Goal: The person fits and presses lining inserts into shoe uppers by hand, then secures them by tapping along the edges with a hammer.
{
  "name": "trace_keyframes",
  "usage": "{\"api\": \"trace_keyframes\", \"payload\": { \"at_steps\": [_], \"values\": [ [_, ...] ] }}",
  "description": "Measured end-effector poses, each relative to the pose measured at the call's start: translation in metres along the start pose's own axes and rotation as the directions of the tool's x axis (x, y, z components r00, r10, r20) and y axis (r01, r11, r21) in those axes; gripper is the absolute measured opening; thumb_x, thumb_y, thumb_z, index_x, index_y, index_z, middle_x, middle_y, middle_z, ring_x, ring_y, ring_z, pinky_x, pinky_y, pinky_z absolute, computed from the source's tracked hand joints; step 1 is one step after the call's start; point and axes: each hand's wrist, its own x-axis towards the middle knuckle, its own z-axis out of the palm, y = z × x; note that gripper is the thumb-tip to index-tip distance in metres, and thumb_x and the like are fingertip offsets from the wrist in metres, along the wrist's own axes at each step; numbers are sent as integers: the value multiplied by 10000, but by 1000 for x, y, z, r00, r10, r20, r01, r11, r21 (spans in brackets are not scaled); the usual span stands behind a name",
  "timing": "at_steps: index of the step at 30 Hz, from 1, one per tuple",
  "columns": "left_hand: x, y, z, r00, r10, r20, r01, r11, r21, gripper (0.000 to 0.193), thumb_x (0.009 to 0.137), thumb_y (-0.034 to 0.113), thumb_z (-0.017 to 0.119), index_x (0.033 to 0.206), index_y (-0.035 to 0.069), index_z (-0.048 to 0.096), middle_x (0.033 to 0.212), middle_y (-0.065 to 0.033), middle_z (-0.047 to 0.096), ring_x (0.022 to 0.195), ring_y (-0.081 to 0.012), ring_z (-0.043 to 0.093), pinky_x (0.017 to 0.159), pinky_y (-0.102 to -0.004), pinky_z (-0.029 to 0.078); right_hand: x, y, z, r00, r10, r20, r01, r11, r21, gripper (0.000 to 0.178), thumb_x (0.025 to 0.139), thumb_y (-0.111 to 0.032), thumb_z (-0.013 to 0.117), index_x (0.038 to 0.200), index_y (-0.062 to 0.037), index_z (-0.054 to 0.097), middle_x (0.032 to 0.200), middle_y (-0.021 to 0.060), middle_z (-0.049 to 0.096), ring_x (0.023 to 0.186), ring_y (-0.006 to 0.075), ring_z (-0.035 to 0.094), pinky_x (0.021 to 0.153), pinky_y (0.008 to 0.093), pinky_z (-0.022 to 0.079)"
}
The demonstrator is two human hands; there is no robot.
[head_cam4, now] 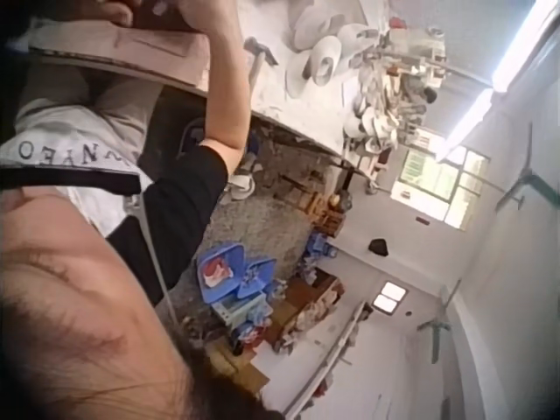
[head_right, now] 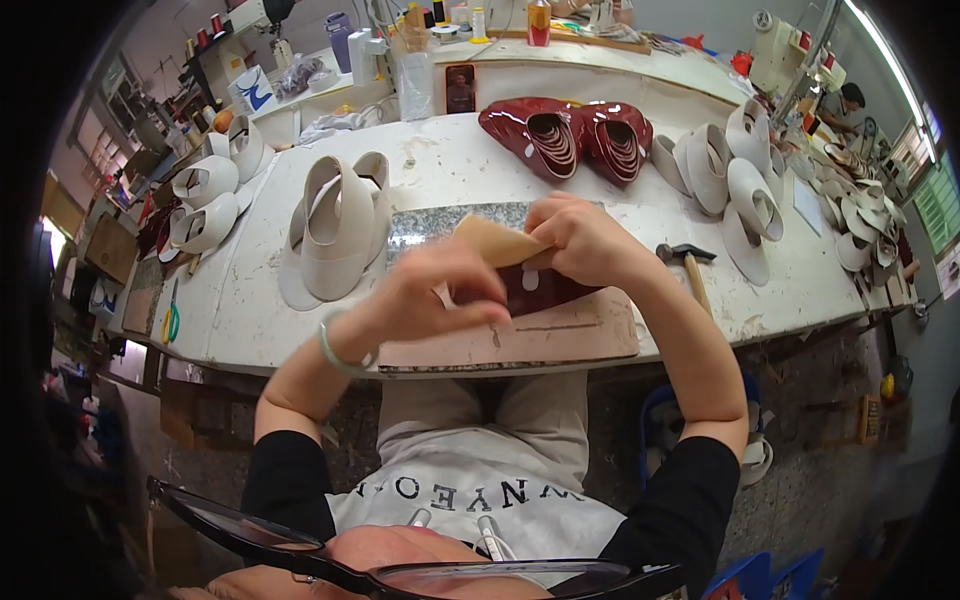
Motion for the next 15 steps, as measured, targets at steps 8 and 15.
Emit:
{"api": "trace_keyframes", "payload": {
  "at_steps": [8, 15],
  "values": [
    [27, -67, -10, 946, 15, 325, -214, 782, 586, 153, 739, 230, 717, 748, 94, 646, 686, -82, 586, 704, -226, 598, 690, -340, 448, -15, 2, 37, 912, -331, -244, 161, 834, -528, 130, 699, -76, 616, 816, -104, 666, 819, 11, 572, 864, 191, 546, 771, 332, 436],
    [-28, -83, 49, 866, -48, 499, -370, 610, 701, 63, 683, 162, 629, 708, 104, 635, 669, -89, 603, 692, -268, 608, 681, -364, 457, -72, 11, 129, 980, 107, -168, -120, 991, -64, 103, 666, -59, 620, 764, -70, 649, 792, 116, 619, 813, 316, 598, 742, 426, 475]
  ]
}}
